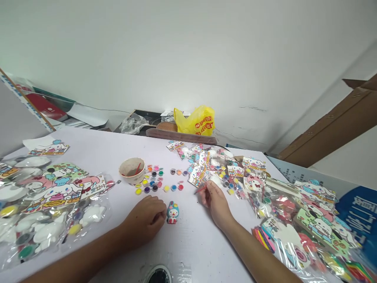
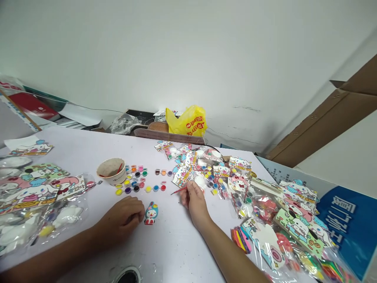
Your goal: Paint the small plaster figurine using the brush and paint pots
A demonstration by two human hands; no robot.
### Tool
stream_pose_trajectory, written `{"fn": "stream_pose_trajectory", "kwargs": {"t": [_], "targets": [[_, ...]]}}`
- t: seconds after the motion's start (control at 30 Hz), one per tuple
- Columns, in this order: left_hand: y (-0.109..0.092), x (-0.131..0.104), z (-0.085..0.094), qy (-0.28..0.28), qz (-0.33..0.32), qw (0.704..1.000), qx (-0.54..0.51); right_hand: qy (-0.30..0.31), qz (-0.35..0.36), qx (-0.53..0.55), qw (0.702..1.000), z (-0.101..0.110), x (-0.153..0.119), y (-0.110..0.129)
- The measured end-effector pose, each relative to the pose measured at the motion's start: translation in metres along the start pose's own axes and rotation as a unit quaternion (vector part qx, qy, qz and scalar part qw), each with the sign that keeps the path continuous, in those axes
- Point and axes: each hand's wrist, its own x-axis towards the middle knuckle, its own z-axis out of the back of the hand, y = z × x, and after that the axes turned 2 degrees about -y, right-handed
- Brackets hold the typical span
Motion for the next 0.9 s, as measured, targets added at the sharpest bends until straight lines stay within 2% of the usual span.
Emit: {"fn": "stream_pose_trajectory", "kwargs": {"t": [0.37, 0.73, 0.9], "targets": [[0.0058, -0.0016, -0.0036, 0.002, -0.026, 0.999, -0.038, 0.012, -0.017, -0.035, 0.999, 0.0014, -0.0009, -0.0009], [0.0083, 0.0006, -0.0073, -0.002, -0.030, 0.999, -0.038, 0.068, -0.042, -0.023, 0.997, 0.0011, -0.0048, 0.0081], [0.0063, 0.0012, -0.0039, 0.012, -0.027, 0.998, -0.048, 0.072, -0.015, -0.065, 0.995, 0.0014, -0.0086, 0.0041]]}}
